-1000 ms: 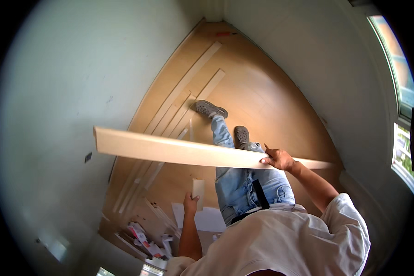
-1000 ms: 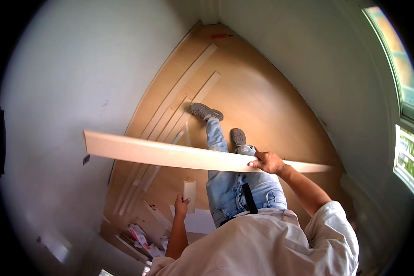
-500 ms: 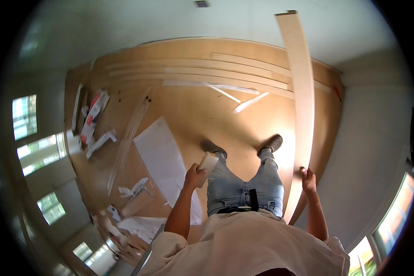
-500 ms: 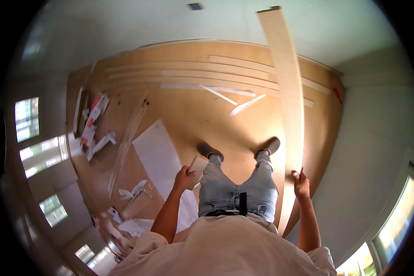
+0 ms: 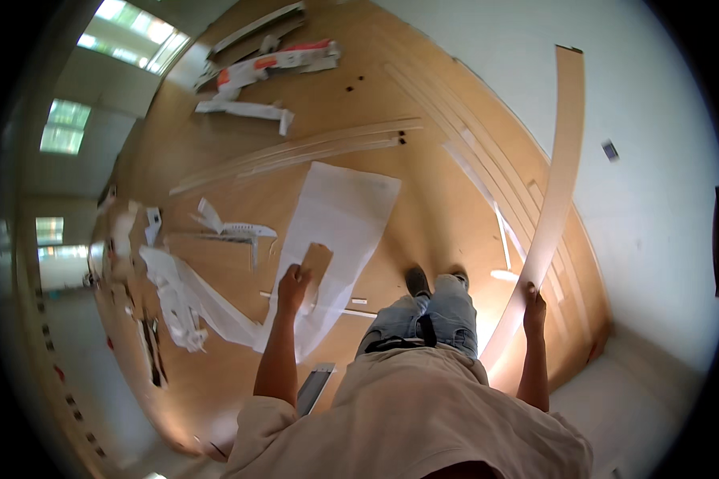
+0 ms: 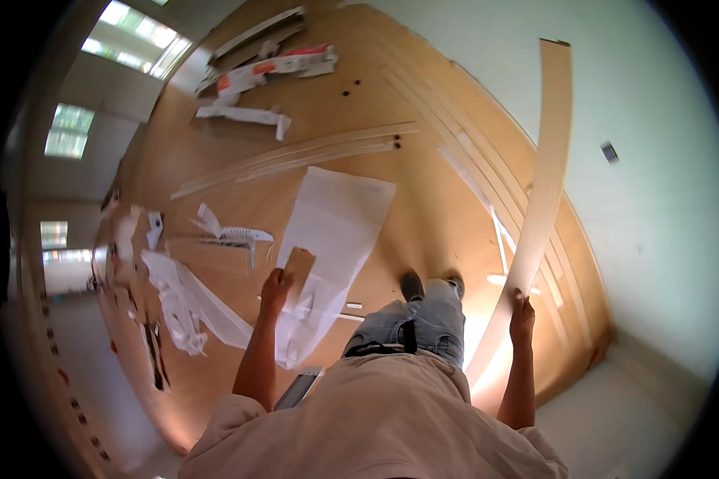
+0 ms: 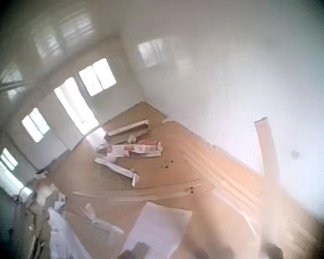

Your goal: The person installs wooden baseboards in a room under construction. They measure and cut the wood using a miter saw, then fit and secure the pieces along the wall corners using a utility knife and a hammer.

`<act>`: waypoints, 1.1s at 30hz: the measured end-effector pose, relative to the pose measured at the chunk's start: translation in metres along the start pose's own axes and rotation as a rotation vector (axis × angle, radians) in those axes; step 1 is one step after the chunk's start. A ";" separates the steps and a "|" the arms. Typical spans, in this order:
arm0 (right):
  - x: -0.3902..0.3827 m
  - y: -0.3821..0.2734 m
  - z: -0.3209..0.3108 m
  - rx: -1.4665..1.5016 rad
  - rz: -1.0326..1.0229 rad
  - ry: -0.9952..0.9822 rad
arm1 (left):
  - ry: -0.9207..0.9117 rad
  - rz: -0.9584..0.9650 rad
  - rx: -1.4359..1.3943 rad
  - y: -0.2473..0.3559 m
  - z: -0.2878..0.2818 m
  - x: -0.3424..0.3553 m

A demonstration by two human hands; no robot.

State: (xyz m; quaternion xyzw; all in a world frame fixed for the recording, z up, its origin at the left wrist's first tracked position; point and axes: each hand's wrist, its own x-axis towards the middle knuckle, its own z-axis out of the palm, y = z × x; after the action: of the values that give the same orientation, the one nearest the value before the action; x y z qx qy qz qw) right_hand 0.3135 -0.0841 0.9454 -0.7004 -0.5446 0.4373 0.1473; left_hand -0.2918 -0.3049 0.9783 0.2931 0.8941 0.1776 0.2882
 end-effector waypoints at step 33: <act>0.288 -0.486 0.676 -1.092 -0.588 -0.681 | 0.244 -0.862 -0.297 -0.422 -0.083 0.224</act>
State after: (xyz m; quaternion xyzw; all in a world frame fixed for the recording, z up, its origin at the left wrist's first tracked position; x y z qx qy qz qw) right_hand -0.5102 0.1674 0.7592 -0.3224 -0.8683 0.2387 -0.2916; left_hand -0.6694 -0.4997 0.7448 -0.1723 0.9265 0.2008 0.2675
